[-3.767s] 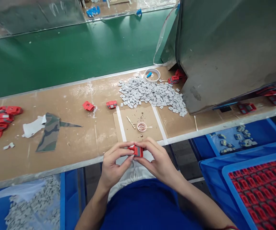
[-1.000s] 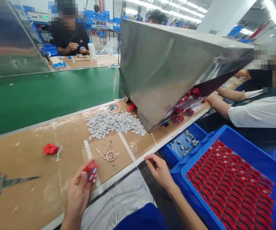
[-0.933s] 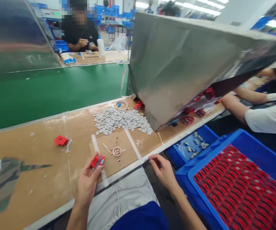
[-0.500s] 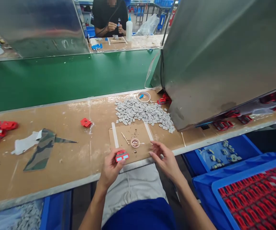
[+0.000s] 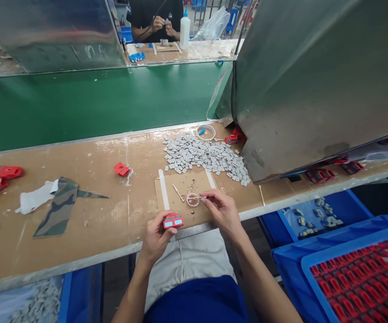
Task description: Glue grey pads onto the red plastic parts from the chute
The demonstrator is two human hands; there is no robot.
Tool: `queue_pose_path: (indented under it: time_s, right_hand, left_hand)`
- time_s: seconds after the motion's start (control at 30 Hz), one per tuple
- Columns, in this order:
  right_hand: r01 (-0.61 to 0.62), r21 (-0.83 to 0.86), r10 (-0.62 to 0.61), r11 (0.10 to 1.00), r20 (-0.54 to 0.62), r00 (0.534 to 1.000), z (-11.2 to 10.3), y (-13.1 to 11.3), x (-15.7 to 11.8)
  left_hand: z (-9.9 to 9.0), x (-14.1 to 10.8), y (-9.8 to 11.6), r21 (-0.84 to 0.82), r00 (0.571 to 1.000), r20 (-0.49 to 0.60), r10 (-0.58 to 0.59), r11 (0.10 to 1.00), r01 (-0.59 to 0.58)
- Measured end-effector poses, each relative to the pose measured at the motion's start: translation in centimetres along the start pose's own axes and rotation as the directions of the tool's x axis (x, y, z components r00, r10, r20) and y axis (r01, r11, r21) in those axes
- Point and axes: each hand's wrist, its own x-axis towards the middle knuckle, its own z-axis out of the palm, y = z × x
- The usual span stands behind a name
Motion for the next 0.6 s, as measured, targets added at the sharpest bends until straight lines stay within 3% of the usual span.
queue_pose_path:
  time_s: [0.23, 0.47, 0.6]
  right_hand:
    - [0.018, 0.097, -0.006, 0.995, -0.127, 0.992, 1.1, 0.8, 0.4]
    - [-0.184, 0.337, 0.253, 0.923, -0.174, 0.952, 1.7, 1.5, -0.1]
    - [-0.217, 0.351, 0.294, 0.911, -0.183, 0.938, 1.4, 1.7, -0.3]
  left_hand:
    - [0.0, 0.2, 0.5, 0.051, 1.000, 0.013, -0.009, 0.999, 0.009]
    - [0.1, 0.1, 0.7, 0.060, 0.999, 0.027, -0.046, 0.997, 0.044]
    - [0.2, 0.1, 0.7, 0.075, 0.998, 0.041, -0.057, 0.996, 0.054]
